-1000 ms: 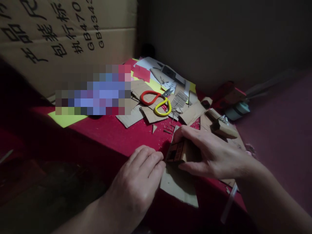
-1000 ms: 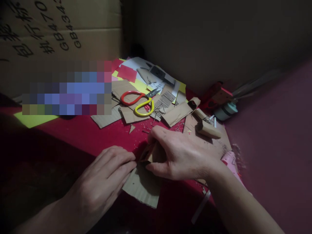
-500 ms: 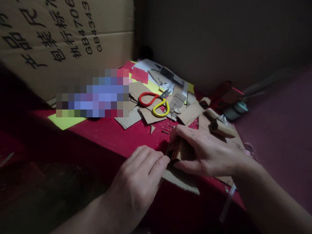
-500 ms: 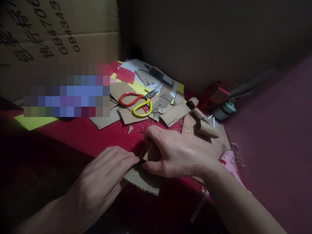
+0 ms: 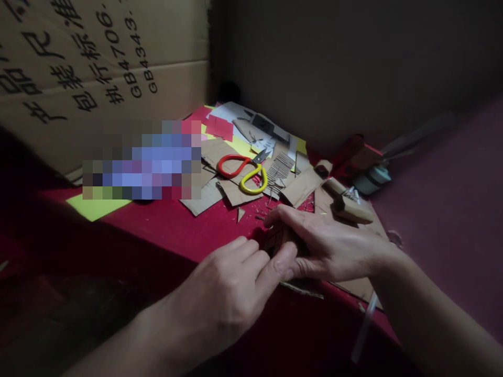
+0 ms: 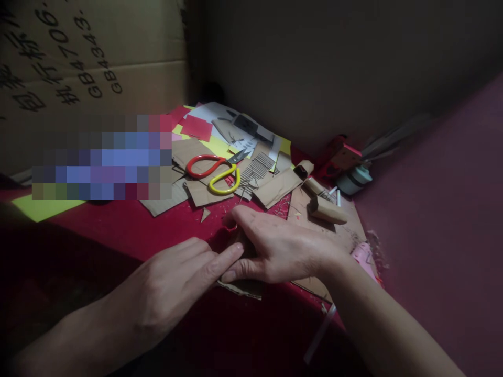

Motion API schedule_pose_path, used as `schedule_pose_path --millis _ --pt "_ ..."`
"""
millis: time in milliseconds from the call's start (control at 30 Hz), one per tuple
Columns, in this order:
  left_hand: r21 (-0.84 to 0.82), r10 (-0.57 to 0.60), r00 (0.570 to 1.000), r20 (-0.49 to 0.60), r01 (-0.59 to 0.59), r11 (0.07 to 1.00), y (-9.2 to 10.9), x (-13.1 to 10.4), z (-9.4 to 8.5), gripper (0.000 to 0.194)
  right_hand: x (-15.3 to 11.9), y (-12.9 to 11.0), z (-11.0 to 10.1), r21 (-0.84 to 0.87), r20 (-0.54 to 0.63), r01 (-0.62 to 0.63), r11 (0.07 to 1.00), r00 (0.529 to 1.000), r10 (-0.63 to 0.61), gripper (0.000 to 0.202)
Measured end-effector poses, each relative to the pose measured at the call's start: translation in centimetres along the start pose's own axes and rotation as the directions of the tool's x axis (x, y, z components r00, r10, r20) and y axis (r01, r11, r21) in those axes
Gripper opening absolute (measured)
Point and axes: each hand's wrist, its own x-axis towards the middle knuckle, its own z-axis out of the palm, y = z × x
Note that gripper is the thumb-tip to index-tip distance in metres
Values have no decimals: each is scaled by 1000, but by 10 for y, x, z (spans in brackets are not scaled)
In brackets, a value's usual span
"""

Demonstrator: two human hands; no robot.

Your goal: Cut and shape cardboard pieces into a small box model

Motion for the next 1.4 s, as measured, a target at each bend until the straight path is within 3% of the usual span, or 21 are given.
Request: schedule_pose_path --millis 200,367,433,633,767,900,1000,1100,1167,1233,1300,1400 --pt "119 12 999 51 -18 993 -3 5 -1 36 -2 -3 -5 86 27 33 996 999 -35 51" --pt "144 3 998 55 -11 990 -4 5 3 47 -6 6 -6 265 -16 148 953 989 -149 42" --pt "168 -7 999 42 0 986 -2 6 5 46 -6 8 -6 314 2 121 942 992 -128 44" --pt "347 -129 991 39 108 932 14 12 8 40 -1 10 -10 385 18 106 917 992 -123 51" --pt "320 -168 985 51 143 937 19 11 8 44 1 13 -12 415 36 124 901 988 -152 50" --pt "212 -107 994 -26 110 971 15 10 6 40 3 16 -14 386 42 116 915 989 -144 46" --pt "213 -127 987 -104 146 966 15 9 7 41 5 19 -13 351 11 114 929 992 -126 43" --pt "182 -121 989 -85 134 974 19 7 11 40 5 23 -11 351 -9 153 924 987 -160 39" --pt "140 -114 990 -81 125 982 22 4 16 39 4 25 -9 370 0 161 915 985 -173 38" --pt "120 -90 985 -149 108 987 26 2 25 37 3 26 -7 395 7 139 908 988 -154 39" --pt "137 -12 972 -236 45 990 28 1 35 36 0 25 -5 420 17 95 902 993 -113 38" --pt "199 48 961 -273 8 980 30 1 47 35 -3 22 -3 457 33 42 888 997 -64 38"
